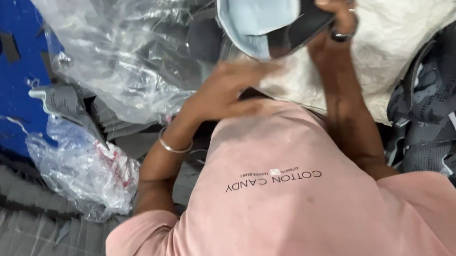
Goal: The person uses shears to trim excess material from the heel and sole areas of several gray and white shoes. They handle the shoes one by one, cutting away loose fabric and threads, and occasionally placing the trimmed shoes into a plastic bag.
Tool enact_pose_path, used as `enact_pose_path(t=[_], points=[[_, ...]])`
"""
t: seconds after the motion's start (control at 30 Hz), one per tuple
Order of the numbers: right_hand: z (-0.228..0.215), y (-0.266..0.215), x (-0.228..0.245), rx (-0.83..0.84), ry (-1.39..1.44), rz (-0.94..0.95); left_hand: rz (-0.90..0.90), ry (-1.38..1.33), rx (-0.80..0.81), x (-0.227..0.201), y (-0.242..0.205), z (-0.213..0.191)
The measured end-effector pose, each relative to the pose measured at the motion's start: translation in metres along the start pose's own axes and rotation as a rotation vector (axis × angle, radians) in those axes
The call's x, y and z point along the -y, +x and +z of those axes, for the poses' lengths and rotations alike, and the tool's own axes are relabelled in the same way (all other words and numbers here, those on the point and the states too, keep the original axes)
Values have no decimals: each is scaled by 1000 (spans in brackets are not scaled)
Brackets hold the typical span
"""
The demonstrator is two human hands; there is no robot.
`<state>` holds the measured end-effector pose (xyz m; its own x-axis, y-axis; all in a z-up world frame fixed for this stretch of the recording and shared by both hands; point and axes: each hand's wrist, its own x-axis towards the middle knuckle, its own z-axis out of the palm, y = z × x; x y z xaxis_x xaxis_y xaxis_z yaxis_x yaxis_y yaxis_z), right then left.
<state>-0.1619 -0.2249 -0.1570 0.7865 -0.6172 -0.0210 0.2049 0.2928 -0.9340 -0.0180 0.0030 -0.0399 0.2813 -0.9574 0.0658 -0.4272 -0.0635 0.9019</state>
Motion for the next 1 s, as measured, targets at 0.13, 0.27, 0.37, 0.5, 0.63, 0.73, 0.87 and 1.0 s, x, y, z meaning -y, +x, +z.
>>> enact_pose_path(t=[0.13,0.27,0.37,0.5,0.63,0.73,0.87,1.0], points=[[24,9,36,67,-718,-571,60,-462,-314,-11,-7,-19],[22,16,24,47,-750,-648,-365,-20,-526,-34,34,-24],[21,16,31,105,-675,-629,83,339,-136,-38,27,3],[8,7,31,73,-766,-692,153,-107,-81,-36,10,-7],[-5,0,20,27,-614,-532,-234,-131,-407,-19,27,-19],[47,23,72,127,86,-84,-393,-135,-388,-11,35,-19],[39,20,58,183,553,221,-431,-264,-285,-1,39,-3],[18,33,59,216,-400,-547,-569,-664,-322,11,27,-1]])
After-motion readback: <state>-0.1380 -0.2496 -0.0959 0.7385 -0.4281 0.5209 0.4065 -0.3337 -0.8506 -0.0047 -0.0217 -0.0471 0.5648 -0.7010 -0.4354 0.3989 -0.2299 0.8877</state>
